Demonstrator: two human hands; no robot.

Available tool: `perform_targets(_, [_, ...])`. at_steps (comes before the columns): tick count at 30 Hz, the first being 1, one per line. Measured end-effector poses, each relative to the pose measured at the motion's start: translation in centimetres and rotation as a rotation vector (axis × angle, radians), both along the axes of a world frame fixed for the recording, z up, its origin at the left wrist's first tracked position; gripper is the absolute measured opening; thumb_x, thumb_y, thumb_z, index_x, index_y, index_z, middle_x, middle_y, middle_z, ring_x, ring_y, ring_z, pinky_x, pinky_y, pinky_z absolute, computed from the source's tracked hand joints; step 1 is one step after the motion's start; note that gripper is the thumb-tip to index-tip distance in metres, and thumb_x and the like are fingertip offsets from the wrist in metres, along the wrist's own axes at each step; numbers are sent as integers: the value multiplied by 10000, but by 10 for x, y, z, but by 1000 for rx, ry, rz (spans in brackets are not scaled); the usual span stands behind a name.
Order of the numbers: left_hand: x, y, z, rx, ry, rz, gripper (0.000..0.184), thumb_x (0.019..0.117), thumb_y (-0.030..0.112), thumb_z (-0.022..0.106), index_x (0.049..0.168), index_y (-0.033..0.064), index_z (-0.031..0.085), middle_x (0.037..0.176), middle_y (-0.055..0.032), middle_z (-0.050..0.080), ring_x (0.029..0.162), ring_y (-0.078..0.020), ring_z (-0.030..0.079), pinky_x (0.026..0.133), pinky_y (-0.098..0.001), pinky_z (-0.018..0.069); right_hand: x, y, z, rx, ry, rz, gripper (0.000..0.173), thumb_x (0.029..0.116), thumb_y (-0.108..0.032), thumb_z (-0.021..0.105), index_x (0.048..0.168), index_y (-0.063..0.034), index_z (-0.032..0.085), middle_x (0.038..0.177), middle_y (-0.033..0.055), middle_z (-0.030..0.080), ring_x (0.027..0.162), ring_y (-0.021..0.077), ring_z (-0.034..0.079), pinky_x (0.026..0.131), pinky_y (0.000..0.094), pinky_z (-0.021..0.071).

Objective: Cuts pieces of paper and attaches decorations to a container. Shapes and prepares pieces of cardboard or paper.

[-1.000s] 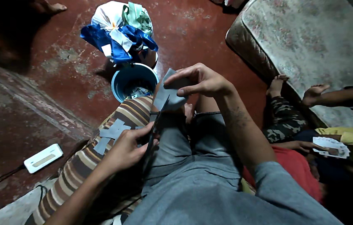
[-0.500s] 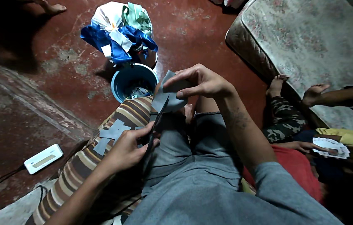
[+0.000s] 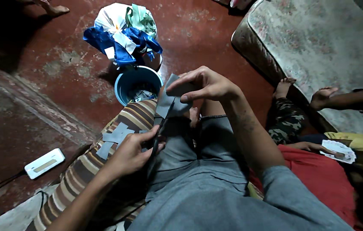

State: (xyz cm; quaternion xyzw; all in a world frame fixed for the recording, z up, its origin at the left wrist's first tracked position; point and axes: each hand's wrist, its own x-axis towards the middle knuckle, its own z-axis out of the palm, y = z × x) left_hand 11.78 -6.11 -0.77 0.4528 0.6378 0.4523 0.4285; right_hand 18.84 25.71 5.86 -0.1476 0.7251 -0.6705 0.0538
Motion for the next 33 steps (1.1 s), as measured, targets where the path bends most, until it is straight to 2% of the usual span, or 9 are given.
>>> perform_targets(9, [-1,0,0,10,13,7,565,996,312,670,1485,70,525,1164,2,750,1037,-97,725,934,-308,616,1,1,3,9,10,-17,373,869,87,672,1242,82,667,1204,153,695,1061,160,690,932,305,591])
perform_targets(15, [0,0,1,21,-7,2,588,988,298,669,1486,32,507,1203,-23,734,1083,-107,711,955,-306,606,0,2,3,30,5,5,374,875,69,678,1249,78,666,1197,157,696,1056,169,692,919,307,598])
perform_targets(20, [0,3,3,18,19,-2,587,989,316,662,1490,52,507,1215,-7,727,1086,-81,700,942,-295,602,-2,-1,6,51,35,17,366,871,74,680,1237,79,671,1168,144,701,1041,147,690,920,289,593])
perform_targets(27, [1,4,1,49,21,7,568,995,275,650,1474,4,507,1220,-36,728,1111,-98,698,989,-312,585,-3,-5,6,96,55,24,373,865,77,685,1237,74,674,1172,143,709,1037,138,695,920,282,593])
perform_targets(33, [2,1,0,46,-18,21,549,1005,269,655,1474,20,517,1185,-23,743,1060,-111,721,939,-310,612,-3,-6,7,90,46,25,366,866,71,688,1232,71,679,1150,135,708,1021,131,694,906,275,596])
